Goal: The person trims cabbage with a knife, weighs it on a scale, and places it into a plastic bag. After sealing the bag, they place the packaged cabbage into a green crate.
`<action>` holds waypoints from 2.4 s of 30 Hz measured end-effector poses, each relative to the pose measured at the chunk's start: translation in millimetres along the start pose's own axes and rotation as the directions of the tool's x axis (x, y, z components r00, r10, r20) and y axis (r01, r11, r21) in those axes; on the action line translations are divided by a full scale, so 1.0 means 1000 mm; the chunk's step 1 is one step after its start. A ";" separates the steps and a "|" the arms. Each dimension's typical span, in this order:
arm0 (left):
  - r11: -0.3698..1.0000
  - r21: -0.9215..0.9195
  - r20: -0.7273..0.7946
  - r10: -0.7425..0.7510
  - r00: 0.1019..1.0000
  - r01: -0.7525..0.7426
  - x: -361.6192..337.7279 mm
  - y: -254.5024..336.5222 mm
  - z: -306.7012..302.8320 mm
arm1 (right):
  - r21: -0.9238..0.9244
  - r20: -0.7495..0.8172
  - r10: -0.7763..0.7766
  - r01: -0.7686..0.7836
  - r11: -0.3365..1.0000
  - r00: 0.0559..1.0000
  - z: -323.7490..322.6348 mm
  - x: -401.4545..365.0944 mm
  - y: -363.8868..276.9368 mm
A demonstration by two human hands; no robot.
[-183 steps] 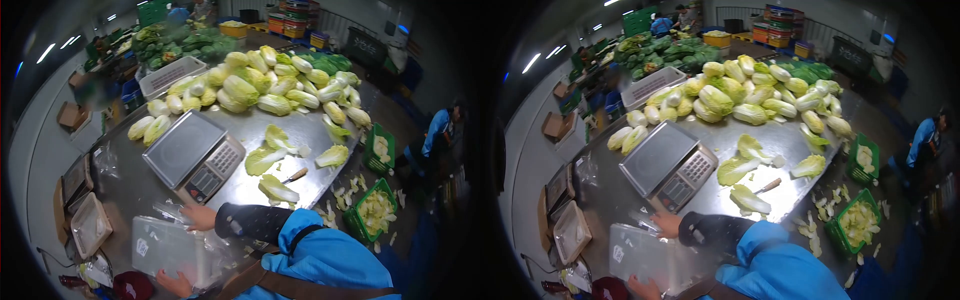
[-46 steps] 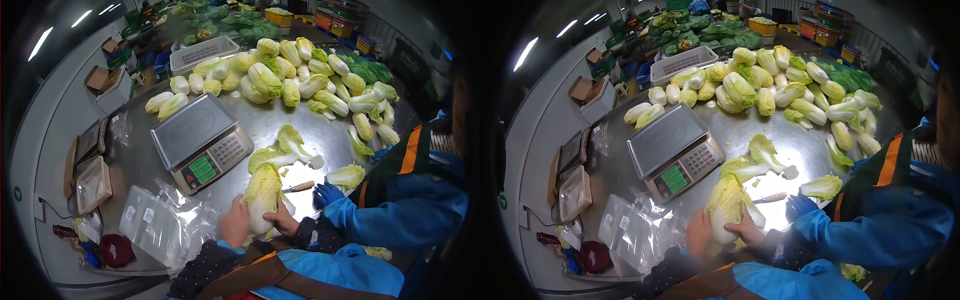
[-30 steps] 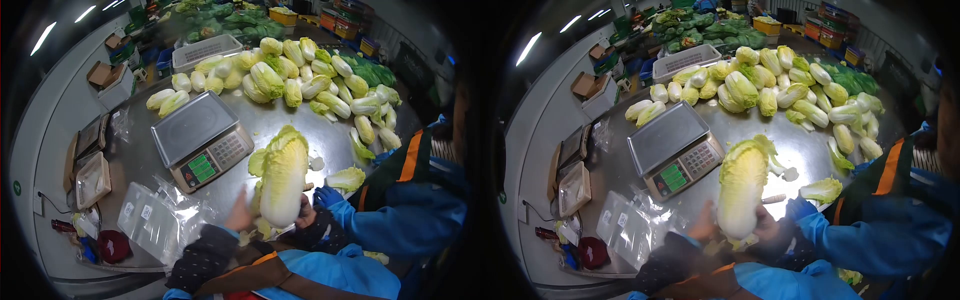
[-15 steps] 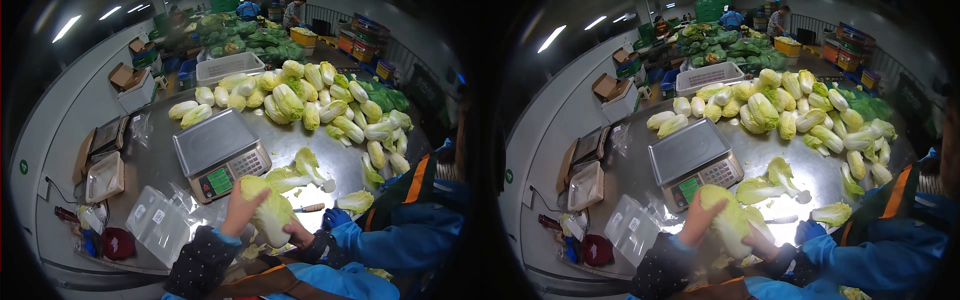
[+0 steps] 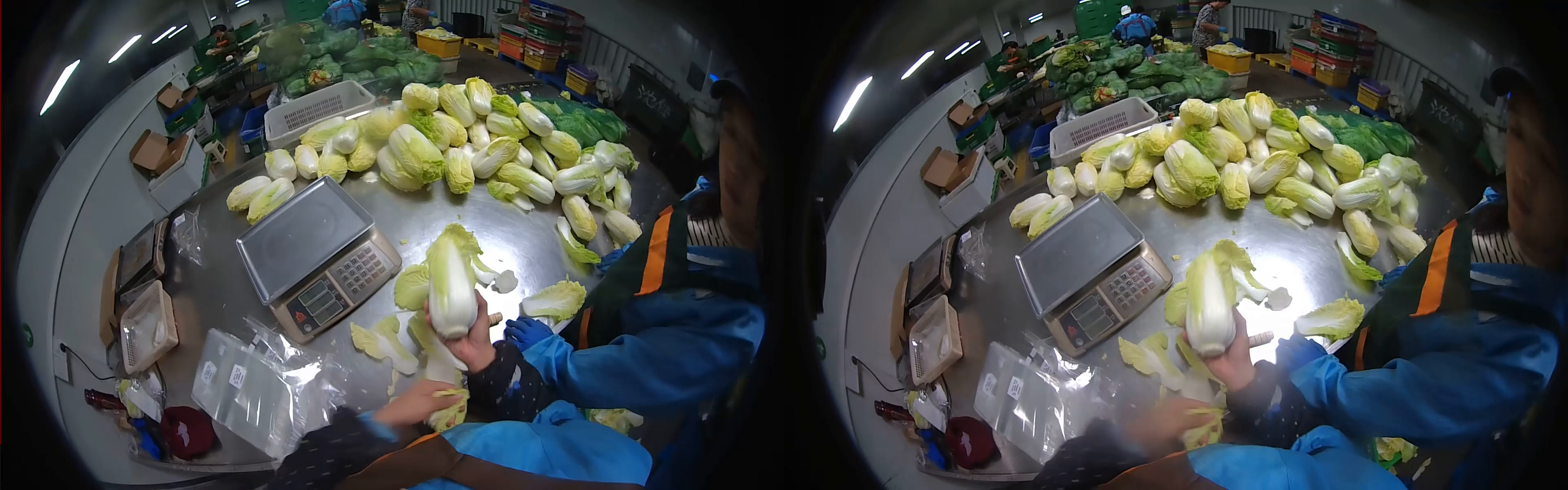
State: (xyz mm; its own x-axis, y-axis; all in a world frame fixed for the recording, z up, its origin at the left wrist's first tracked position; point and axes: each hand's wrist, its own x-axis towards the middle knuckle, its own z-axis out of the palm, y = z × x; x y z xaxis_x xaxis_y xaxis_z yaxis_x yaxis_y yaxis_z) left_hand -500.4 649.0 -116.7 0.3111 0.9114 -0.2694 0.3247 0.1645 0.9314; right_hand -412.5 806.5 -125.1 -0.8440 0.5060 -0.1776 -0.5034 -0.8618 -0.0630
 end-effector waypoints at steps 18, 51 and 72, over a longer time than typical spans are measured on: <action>0.945 -0.245 -0.694 -0.014 0.720 -0.218 -0.068 0.028 -0.081 | -0.877 0.442 0.254 0.354 0.326 0.860 0.092 0.012 -0.056; 0.639 0.103 -0.975 -0.088 0.205 0.762 -0.196 -0.164 0.023 | -0.776 0.598 0.075 0.600 -0.192 0.798 -0.016 0.073 0.082; 0.707 0.135 -0.964 -0.068 0.257 0.695 -0.141 -0.131 0.028 | -0.423 0.129 0.670 0.651 -0.630 0.731 -0.084 0.021 0.153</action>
State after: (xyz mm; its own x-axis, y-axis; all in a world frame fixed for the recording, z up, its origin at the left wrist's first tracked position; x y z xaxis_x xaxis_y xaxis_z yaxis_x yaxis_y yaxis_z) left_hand -562.2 488.3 -207.0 -0.8032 0.5867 0.1036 0.5664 0.6981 0.4379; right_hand -491.7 682.6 -220.8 -0.9783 -0.2023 -0.0451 -0.1545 0.8569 -0.4917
